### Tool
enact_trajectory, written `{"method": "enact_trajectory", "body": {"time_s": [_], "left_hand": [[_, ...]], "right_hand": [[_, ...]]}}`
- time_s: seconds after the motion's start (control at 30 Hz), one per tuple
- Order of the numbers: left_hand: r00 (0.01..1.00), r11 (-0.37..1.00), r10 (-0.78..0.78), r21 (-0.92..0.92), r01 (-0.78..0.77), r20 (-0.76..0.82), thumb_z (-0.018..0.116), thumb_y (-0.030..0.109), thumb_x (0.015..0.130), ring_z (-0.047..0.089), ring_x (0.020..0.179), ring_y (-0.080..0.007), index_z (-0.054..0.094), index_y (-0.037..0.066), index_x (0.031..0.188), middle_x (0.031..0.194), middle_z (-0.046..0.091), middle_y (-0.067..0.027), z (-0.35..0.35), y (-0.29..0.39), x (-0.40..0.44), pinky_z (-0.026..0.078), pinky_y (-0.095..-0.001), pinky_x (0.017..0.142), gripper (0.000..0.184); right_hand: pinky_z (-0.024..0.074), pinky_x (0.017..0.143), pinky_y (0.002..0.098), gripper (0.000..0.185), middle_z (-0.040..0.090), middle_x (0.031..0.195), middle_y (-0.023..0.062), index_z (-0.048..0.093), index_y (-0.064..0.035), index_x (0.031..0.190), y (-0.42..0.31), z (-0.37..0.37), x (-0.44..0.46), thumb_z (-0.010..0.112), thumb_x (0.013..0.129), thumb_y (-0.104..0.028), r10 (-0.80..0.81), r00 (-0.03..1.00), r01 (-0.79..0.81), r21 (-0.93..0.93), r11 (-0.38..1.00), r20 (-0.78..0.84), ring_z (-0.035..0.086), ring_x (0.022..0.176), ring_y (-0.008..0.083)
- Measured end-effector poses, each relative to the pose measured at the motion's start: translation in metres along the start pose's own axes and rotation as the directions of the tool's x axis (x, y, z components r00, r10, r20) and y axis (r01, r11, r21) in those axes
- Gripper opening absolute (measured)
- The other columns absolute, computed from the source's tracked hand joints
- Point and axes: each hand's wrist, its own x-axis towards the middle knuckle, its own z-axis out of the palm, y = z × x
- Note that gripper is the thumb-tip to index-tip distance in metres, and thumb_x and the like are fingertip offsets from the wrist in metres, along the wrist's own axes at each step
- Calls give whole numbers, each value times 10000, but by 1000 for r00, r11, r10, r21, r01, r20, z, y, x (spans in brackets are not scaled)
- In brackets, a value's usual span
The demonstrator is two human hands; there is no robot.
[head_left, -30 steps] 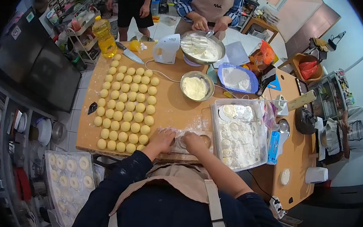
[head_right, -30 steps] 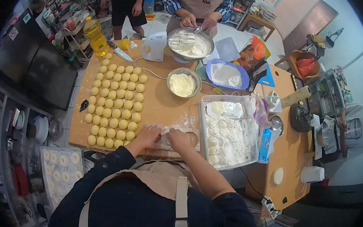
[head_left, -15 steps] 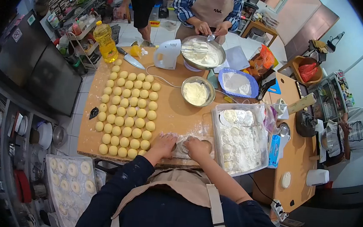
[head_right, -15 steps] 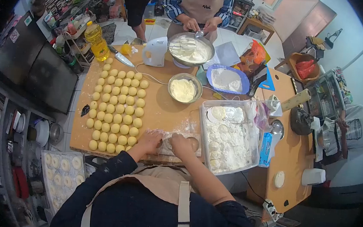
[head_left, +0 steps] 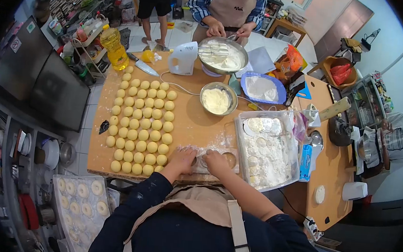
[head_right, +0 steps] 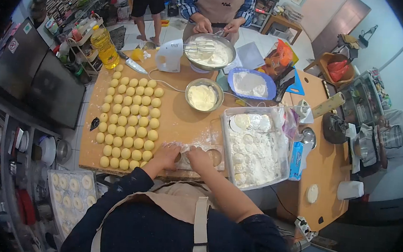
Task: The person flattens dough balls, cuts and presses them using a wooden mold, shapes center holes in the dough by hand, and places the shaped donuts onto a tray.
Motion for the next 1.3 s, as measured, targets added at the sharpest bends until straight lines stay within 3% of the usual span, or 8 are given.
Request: {"method": "enact_trajectory", "body": {"time_s": [0.1,0.2,0.4,0.5,0.6,0.8,1.1,1.3], "left_hand": [[1000,1000,11,3,-11,1,829,344,597,290,1379,-278,317,102,1418,1473,337,-113,0,0,0,236,-482,1118,997],[1000,1000,9,2,-9,7,828,342,601,288,1379,-281,318,98,1416,1471,339,-112,-4,-1,-1,232,-480,1121,992],[1000,1000,11,10,-11,-2,820,326,626,298,1377,-274,336,98,1401,1470,343,-107,-4,1,-3,214,-482,1128,942],[1000,1000,8,0,-8,15,821,325,625,299,1376,-274,333,101,1404,1469,343,-111,-3,0,-1,214,-484,1128,946],[1000,1000,10,-4,-10,12,822,326,621,305,1373,-274,331,104,1406,1466,346,-113,-2,-1,-1,217,-488,1126,952],[1000,1000,4,2,-4,12,830,346,599,290,1380,-277,315,87,1417,1477,334,-106,2,-1,2,229,-481,1124,1001],[998,999,35,12,-35,-43,821,362,587,303,1371,-284,314,88,1409,1465,342,-117,5,-6,4,228,-501,1118,1004],[1000,1000,20,-8,-20,-16,818,346,588,310,1365,-289,351,84,1383,1449,361,-120,-1,-2,1,232,-492,1118,957]], "right_hand": [[520,753,433,137,600,970,155,658,-68,865,12,4,4,583,754,-40,-1,1000,0,55,999,19,616,928,316],[506,785,427,168,609,973,167,663,-63,878,16,-34,2,595,727,-31,63,992,-28,297,955,-109,610,934,325],[498,811,411,310,620,987,167,668,-46,951,38,-35,4,601,655,17,89,996,-83,171,982,-28,595,928,360],[502,795,413,307,614,972,148,672,-66,958,27,-18,-2,598,669,8,16,1000,-12,176,984,-19,605,915,345],[512,755,422,257,599,937,126,675,-90,928,9,-17,-4,595,698,-10,81,996,-85,120,989,38,615,906,318],[523,695,426,186,580,892,103,668,-97,889,5,-1,-2,597,730,-33,-2,999,1,-11,1000,-49,624,888,296],[500,771,444,156,595,914,163,662,-75,851,27,-17,5,578,732,-20,27,993,2,237,971,-119,609,915,326],[507,783,425,190,606,938,145,660,-60,870,18,-27,8,610,693,-12,2,1000,-2,75,997,1,616,899,334]]}}
